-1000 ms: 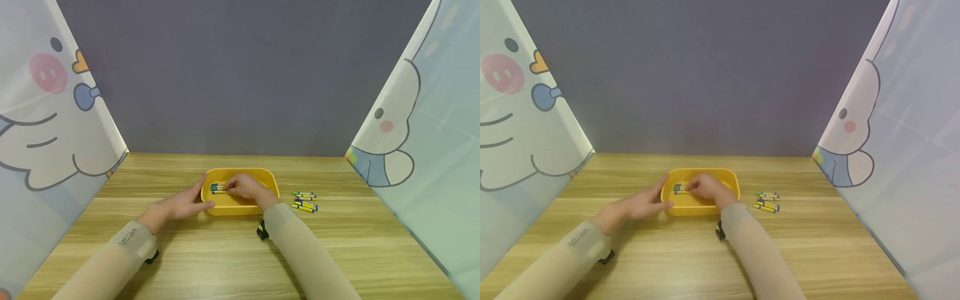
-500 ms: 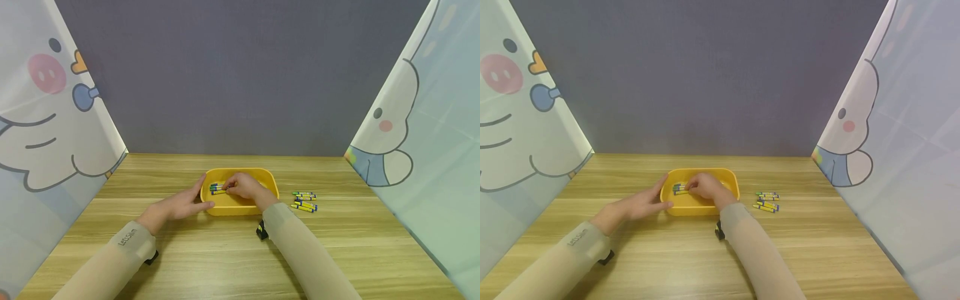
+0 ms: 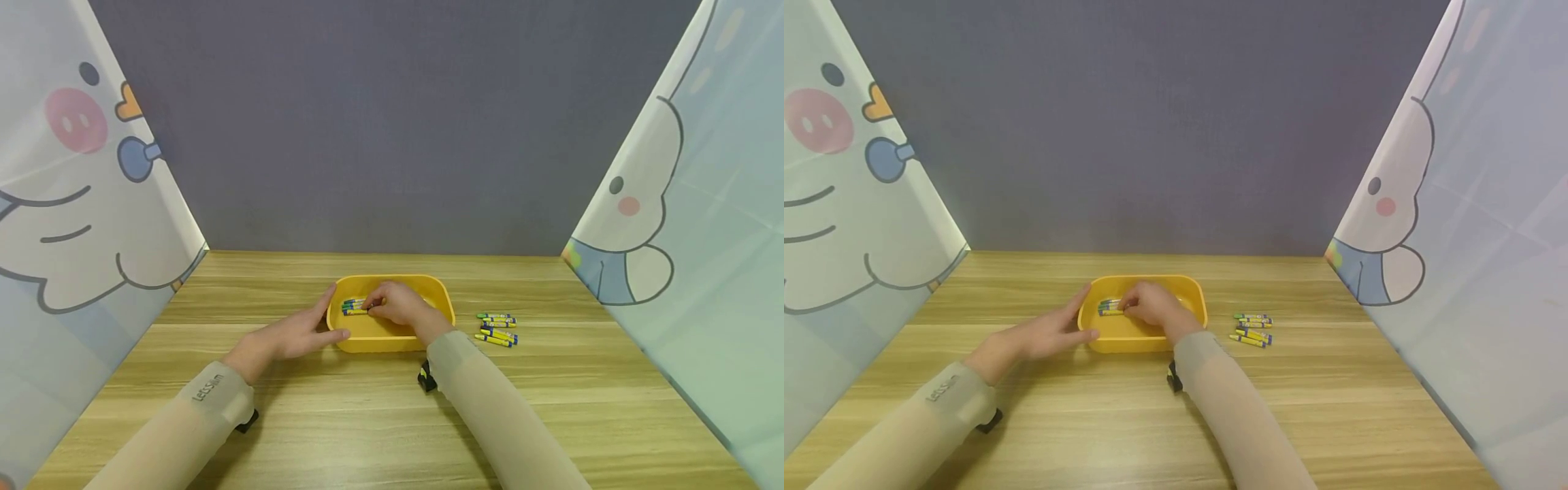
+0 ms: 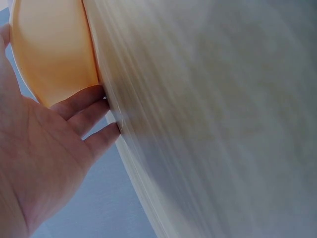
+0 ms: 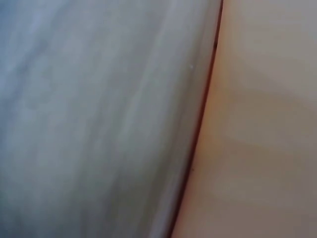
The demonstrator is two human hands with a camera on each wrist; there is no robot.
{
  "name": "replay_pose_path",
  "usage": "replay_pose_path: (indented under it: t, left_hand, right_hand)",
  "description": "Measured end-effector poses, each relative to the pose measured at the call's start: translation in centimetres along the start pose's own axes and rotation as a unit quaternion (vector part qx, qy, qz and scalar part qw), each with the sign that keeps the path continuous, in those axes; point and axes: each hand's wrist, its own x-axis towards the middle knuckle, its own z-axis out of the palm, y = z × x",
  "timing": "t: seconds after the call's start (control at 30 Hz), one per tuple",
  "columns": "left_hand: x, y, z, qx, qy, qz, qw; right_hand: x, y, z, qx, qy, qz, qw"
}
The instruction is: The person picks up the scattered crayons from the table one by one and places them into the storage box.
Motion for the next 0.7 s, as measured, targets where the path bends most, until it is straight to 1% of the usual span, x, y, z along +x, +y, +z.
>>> replay_pose_path:
  t: [0.07, 0.2, 0.37, 0.53, 0.7]
  left_hand:
    - [0.00, -0.07, 0.00, -0.001, 0.000, 0.002, 1.0000]
    - [0.02, -0.24, 0.01, -0.002, 0.000, 0.005, 1.0000]
    - [0.05, -0.29, 0.00, -0.003, -0.002, 0.004, 1.0000]
    - [0.10, -0.21, -0.05, -0.002, -0.004, 0.002, 1.0000]
    - [0.07, -0.23, -0.04, 0.000, -0.002, 0.003, 1.0000]
  right_hand:
    - [0.05, -0.02, 0.02, -0.006, 0.001, -0.004, 1.000]
    - [0.06, -0.11, 0.09, 0.002, 0.001, -0.003, 1.000]
    - [0.10, -0.07, 0.15, 0.024, 0.000, 0.001, 1.000]
    - [0.05, -0.03, 0.00, 0.042, 0.000, -0.005, 0.999]
    - [-0.21, -0.32, -0.62, 0.070, 0.015, -0.010, 0.997]
